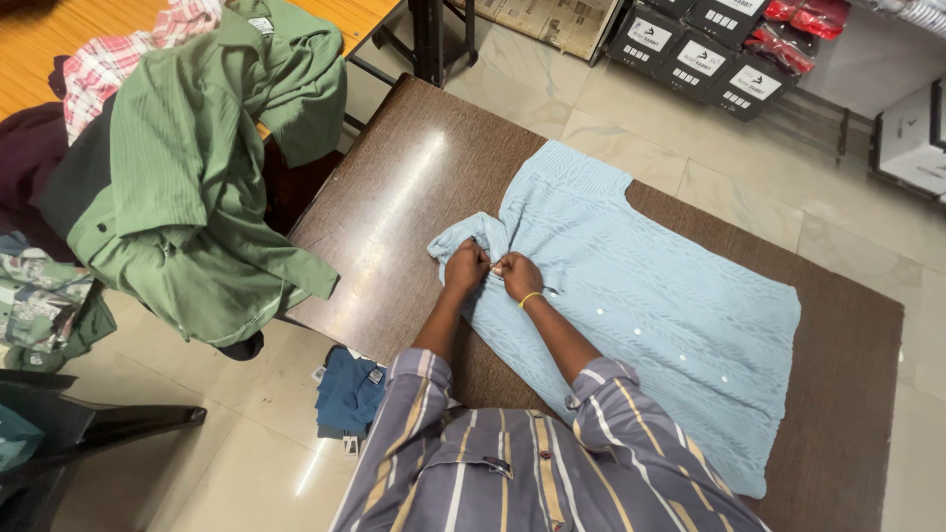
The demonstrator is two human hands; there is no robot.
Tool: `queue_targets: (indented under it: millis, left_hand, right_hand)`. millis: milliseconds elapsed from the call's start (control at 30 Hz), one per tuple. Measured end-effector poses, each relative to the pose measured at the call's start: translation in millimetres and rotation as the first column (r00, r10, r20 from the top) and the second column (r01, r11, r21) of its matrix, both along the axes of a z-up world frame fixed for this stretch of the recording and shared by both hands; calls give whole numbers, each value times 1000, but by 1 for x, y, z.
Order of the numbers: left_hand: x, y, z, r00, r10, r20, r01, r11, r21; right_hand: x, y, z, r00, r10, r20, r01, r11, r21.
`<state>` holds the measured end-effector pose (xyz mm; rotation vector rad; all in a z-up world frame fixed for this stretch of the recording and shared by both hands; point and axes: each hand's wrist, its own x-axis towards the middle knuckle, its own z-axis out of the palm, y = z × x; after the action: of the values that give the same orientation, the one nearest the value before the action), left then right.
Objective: The person buttons and folds a light-blue long-sleeved shirt on a table.
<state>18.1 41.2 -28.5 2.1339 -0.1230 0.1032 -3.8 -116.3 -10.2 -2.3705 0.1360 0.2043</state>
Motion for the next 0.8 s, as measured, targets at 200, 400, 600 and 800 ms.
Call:
queue_targets:
  millis: [200, 400, 600, 800]
  left_hand:
    - [5, -5, 4, 996, 83, 32, -86, 993, 77]
    - [-19, -16, 13, 928, 308, 209, -324, 945, 43]
    - [-27, -9, 13, 896, 201, 395, -280, 948, 152]
    - [-31, -16, 35, 864, 212, 456, -301, 945, 131]
  right_hand:
    - [-3, -29, 23, 975, 203, 94, -205, 979, 5]
    - [-86, -122, 56, 977, 204, -56, -205, 855, -475]
    - [-279, -270, 45, 824, -547, 148, 536, 665, -520]
    - [-341, -316, 45, 678, -437, 591, 687, 662, -300]
